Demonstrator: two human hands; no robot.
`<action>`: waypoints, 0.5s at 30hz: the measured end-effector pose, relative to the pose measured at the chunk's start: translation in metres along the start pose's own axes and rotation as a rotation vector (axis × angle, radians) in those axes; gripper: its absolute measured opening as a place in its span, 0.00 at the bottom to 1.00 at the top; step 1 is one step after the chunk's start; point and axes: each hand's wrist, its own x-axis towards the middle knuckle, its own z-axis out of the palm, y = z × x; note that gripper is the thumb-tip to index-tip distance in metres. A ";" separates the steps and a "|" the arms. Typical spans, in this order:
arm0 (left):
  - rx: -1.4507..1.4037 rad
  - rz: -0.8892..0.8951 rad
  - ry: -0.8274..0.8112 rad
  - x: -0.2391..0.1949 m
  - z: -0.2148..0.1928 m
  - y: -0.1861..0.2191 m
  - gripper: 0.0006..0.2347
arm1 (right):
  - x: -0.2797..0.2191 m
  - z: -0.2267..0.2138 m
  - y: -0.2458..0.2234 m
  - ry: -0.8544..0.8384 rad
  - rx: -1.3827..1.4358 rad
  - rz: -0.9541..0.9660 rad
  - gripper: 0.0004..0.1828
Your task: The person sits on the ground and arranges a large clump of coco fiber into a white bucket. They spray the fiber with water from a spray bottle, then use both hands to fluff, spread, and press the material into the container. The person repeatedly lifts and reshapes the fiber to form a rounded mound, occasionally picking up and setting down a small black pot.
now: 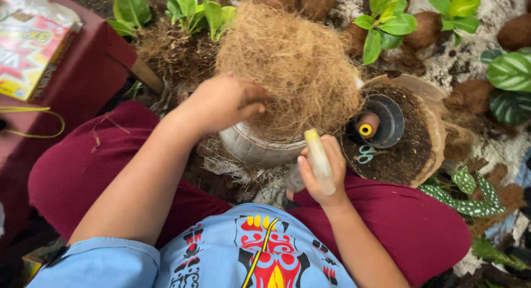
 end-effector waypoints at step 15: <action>-0.026 -0.409 0.546 -0.026 -0.018 -0.037 0.17 | 0.016 0.032 -0.023 -0.227 -0.057 -0.154 0.10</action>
